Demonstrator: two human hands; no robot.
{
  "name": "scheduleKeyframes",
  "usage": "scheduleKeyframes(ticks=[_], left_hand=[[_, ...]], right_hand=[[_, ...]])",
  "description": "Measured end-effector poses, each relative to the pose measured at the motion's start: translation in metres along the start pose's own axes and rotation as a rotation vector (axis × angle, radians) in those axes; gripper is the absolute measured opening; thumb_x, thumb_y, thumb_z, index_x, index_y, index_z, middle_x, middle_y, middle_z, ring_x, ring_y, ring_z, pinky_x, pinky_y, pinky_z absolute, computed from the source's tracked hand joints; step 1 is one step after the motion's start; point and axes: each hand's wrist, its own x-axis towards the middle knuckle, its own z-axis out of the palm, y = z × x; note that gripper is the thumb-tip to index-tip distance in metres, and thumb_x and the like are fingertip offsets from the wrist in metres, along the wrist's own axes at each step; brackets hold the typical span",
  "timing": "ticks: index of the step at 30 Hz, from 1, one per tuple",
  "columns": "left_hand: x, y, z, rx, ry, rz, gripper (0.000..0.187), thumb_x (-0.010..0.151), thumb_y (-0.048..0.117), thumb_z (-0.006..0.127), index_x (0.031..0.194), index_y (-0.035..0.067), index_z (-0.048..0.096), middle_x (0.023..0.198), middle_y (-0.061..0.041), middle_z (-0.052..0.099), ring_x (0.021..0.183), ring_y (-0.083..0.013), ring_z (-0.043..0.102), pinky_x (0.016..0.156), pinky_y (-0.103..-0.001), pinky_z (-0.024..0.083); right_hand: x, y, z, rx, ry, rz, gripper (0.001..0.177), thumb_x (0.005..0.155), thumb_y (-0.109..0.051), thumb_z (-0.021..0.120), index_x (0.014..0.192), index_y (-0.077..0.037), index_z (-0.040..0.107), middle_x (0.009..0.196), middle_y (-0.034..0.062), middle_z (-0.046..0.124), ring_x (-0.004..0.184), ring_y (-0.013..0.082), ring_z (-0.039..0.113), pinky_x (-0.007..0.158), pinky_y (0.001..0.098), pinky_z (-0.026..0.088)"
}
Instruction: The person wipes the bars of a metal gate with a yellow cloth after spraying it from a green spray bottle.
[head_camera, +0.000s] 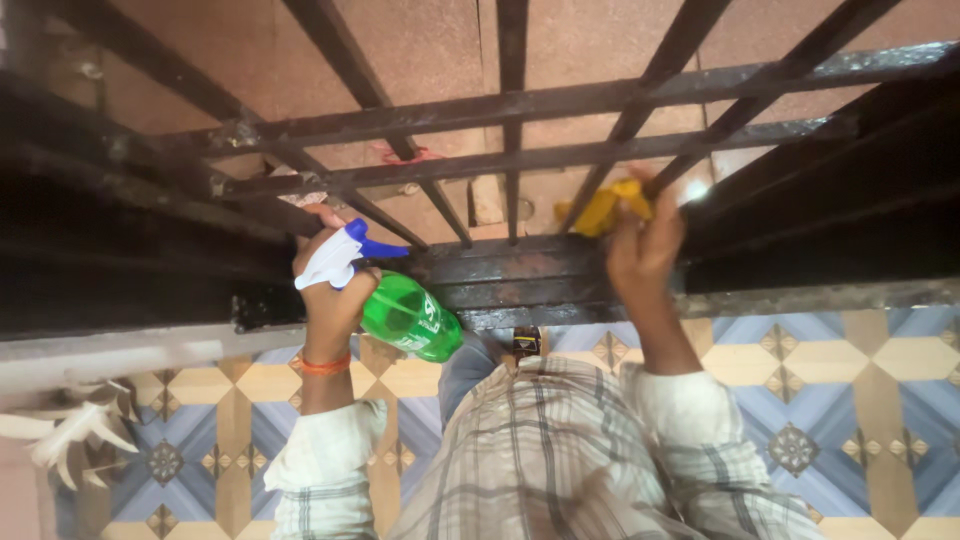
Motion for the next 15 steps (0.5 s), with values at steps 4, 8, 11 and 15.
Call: scheduleKeyframes(ticks=[4, 8, 11, 15], left_hand=[[0.002, 0.000, 0.002, 0.061, 0.007, 0.131, 0.035, 0.067, 0.000, 0.066, 0.101, -0.005, 0.062, 0.114, -0.007, 0.056, 0.110, -0.0159, 0.050, 0.095, -0.029, 0.043], [0.005, 0.004, 0.003, -0.005, 0.027, 0.062, 0.034, 0.066, 0.003, 0.067, 0.099, -0.004, 0.063, 0.113, -0.006, 0.053, 0.102, -0.0153, 0.052, 0.087, -0.028, 0.044], [0.001, 0.005, 0.002, 0.095, -0.008, 0.071, 0.025, 0.070, 0.000, 0.065, 0.094, -0.003, 0.063, 0.114, -0.007, 0.055, 0.107, -0.0181, 0.050, 0.091, -0.030, 0.043], [0.005, 0.008, 0.003, 0.059, 0.005, 0.060, 0.028, 0.070, 0.002, 0.066, 0.097, -0.004, 0.062, 0.112, -0.005, 0.054, 0.101, -0.0150, 0.051, 0.086, -0.028, 0.043]], right_hand=[[0.031, -0.029, -0.011, 0.204, 0.066, -0.073, 0.032, 0.119, -0.011, 0.053, 0.146, 0.004, 0.047, 0.128, 0.0161, 0.058, 0.111, 0.0139, 0.058, 0.094, 0.0273, 0.051], [0.036, -0.020, -0.004, 0.086, 0.089, -0.176, 0.032, 0.117, -0.013, 0.051, 0.145, 0.002, 0.046, 0.117, 0.0109, 0.060, 0.104, 0.0124, 0.059, 0.091, 0.0271, 0.050], [0.013, 0.006, 0.006, 0.115, 0.081, -0.032, 0.031, 0.112, -0.015, 0.050, 0.138, 0.001, 0.044, 0.111, 0.0101, 0.061, 0.093, 0.0114, 0.060, 0.081, 0.0270, 0.050], [-0.017, 0.033, 0.017, 0.048, 0.049, 0.147, 0.027, 0.109, -0.014, 0.055, 0.132, 0.000, 0.050, 0.100, 0.0099, 0.063, 0.079, 0.0114, 0.060, 0.074, 0.0281, 0.050]])
